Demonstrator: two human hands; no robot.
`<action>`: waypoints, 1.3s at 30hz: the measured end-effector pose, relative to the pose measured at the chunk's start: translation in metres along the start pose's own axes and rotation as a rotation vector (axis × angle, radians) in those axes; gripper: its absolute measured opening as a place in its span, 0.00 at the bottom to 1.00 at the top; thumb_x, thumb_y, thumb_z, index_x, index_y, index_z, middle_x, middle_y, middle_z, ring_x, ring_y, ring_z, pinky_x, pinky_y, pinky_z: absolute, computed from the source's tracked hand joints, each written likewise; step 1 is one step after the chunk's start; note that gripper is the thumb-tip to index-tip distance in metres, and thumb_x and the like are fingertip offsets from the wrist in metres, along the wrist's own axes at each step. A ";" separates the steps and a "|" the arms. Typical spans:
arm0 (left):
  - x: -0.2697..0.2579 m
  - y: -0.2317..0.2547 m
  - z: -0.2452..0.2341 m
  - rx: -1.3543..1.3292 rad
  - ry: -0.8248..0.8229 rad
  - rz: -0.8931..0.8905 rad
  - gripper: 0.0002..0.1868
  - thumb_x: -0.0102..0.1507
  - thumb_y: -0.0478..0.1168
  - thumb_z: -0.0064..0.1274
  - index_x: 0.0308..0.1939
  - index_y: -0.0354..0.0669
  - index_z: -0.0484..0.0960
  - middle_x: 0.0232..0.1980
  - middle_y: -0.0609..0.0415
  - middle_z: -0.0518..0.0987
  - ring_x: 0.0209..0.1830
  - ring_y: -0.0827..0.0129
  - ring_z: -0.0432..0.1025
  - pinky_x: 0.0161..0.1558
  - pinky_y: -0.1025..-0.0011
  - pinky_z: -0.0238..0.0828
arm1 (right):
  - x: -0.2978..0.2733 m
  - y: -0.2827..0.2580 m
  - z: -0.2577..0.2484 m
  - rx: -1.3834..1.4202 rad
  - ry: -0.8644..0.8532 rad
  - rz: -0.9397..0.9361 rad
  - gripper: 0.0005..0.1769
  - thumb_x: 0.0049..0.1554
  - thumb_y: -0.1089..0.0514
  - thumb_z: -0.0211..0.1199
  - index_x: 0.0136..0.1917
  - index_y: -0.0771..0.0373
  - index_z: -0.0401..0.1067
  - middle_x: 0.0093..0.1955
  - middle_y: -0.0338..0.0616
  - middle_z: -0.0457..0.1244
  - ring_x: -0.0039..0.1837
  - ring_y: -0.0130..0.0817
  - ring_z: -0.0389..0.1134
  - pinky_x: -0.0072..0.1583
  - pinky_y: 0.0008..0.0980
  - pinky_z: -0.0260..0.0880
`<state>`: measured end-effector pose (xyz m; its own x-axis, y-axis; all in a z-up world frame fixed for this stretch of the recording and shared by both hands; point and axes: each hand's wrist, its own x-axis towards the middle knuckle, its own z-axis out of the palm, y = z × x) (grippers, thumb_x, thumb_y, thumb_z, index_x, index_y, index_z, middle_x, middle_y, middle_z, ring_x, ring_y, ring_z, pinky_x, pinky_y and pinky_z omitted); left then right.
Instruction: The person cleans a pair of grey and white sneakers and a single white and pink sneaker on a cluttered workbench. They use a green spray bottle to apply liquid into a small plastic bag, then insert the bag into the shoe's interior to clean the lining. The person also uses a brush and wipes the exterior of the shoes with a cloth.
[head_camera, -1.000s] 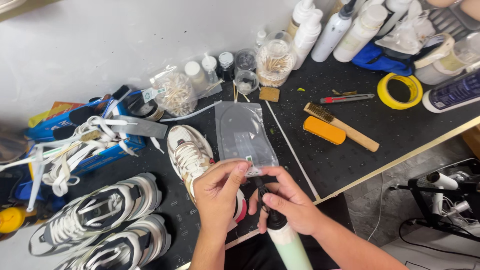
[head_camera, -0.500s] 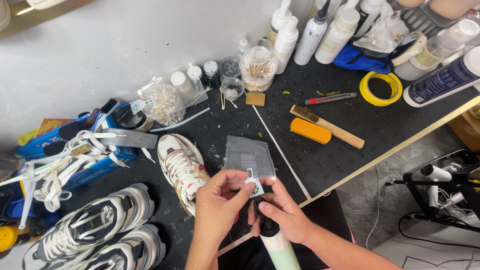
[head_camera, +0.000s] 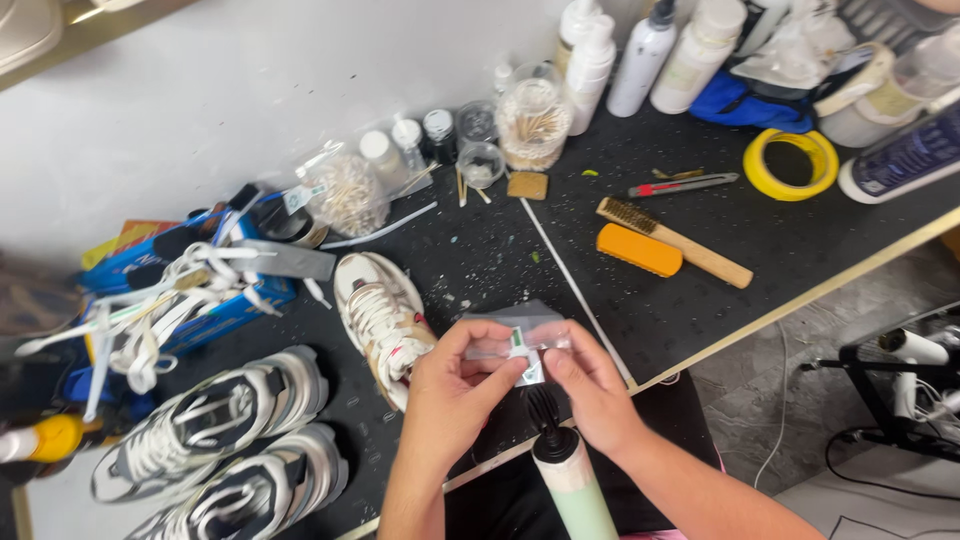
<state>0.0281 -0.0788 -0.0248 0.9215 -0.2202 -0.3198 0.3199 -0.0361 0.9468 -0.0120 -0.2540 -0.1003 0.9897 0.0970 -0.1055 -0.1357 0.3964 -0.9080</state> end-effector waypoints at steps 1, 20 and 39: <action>0.001 0.000 0.000 0.022 -0.011 0.040 0.16 0.58 0.29 0.64 0.50 0.36 0.80 0.42 0.54 0.84 0.39 0.77 0.79 0.39 0.79 0.77 | 0.004 -0.001 0.000 -0.026 0.006 -0.034 0.13 0.66 0.57 0.55 0.59 0.68 0.69 0.53 0.42 0.66 0.56 0.24 0.66 0.61 0.28 0.67; 0.001 0.010 -0.003 0.123 0.045 0.025 0.14 0.58 0.31 0.62 0.47 0.34 0.80 0.44 0.52 0.84 0.33 0.74 0.82 0.30 0.77 0.80 | 0.019 0.015 0.020 -0.065 0.094 -0.065 0.07 0.66 0.59 0.56 0.51 0.66 0.69 0.45 0.38 0.64 0.45 0.20 0.66 0.43 0.24 0.73; 0.001 -0.004 -0.005 -0.001 0.262 0.060 0.09 0.60 0.35 0.63 0.42 0.36 0.83 0.37 0.58 0.84 0.28 0.82 0.75 0.26 0.79 0.73 | 0.020 0.016 0.029 -0.106 0.063 -0.037 0.07 0.66 0.61 0.53 0.57 0.63 0.67 0.47 0.42 0.66 0.40 0.22 0.66 0.42 0.24 0.69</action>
<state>0.0293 -0.0739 -0.0291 0.9643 0.0375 -0.2621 0.2633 -0.0300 0.9643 0.0048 -0.2195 -0.1049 0.9953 0.0253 -0.0935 -0.0968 0.2996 -0.9491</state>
